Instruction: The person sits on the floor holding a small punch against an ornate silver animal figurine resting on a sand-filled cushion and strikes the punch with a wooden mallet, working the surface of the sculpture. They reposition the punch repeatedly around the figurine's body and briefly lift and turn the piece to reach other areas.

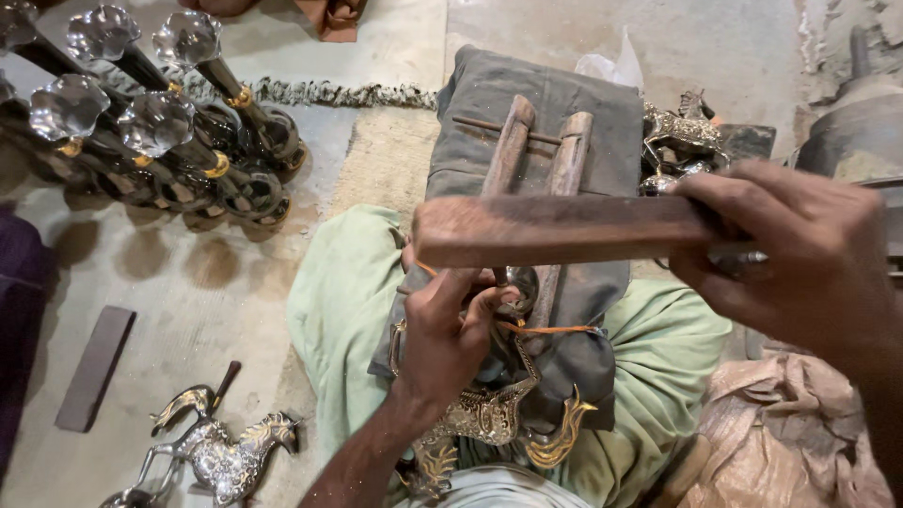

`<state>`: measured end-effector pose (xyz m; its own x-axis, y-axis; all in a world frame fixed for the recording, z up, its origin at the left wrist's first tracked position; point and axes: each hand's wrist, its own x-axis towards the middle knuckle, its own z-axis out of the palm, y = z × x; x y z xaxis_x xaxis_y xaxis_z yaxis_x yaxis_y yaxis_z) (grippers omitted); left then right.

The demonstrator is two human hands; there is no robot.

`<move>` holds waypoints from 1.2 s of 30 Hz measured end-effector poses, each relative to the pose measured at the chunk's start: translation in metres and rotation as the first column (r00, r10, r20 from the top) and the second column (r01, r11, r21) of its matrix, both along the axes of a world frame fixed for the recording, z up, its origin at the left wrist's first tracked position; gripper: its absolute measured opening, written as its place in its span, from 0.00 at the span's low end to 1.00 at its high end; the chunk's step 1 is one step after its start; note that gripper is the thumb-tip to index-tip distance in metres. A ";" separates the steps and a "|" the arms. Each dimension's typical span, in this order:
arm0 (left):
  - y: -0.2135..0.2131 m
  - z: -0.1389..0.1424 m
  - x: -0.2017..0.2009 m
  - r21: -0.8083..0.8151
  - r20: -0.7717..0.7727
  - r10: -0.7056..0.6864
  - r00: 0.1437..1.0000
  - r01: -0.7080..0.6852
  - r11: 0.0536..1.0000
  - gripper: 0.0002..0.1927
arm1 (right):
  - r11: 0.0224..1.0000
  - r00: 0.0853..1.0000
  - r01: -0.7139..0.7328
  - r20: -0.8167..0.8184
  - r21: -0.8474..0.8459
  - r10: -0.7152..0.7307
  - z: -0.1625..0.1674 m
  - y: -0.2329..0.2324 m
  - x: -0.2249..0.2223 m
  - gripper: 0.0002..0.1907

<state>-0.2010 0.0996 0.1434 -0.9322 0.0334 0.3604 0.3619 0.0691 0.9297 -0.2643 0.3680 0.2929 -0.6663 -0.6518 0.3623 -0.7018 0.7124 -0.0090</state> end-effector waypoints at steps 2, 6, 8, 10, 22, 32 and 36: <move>0.003 -0.001 0.000 0.018 -0.003 0.003 1.000 -0.003 1.000 0.15 | 0.996 0.997 -0.034 -0.060 0.086 0.040 0.004 0.000 -0.008 0.25; 0.010 0.001 -0.002 -0.049 0.022 0.074 0.997 -0.073 0.996 0.21 | 0.995 0.987 0.097 0.125 0.038 -0.101 0.005 0.004 -0.017 0.29; 0.012 0.003 -0.004 -0.085 0.017 0.119 0.993 -0.117 0.989 0.21 | 0.981 0.994 0.100 0.027 0.165 -0.105 0.003 0.008 -0.021 0.29; 0.012 0.003 -0.004 -0.075 0.021 0.099 0.995 -0.097 0.992 0.19 | 0.933 0.986 0.089 -0.164 0.348 -0.033 0.003 0.015 -0.028 0.28; 0.008 0.000 -0.002 -0.039 0.019 0.039 0.999 -0.039 0.999 0.16 | 0.986 0.997 0.022 -0.074 0.162 -0.010 -0.002 0.040 -0.029 0.23; 0.006 0.004 -0.006 -0.066 0.029 0.024 0.999 -0.022 0.998 0.19 | 0.993 0.995 0.002 -0.095 0.118 0.009 0.003 0.036 -0.023 0.26; 0.006 0.005 -0.005 -0.095 0.057 0.056 0.997 -0.050 0.994 0.24 | 0.988 0.969 0.153 0.195 -0.003 -0.150 -0.002 0.039 -0.019 0.20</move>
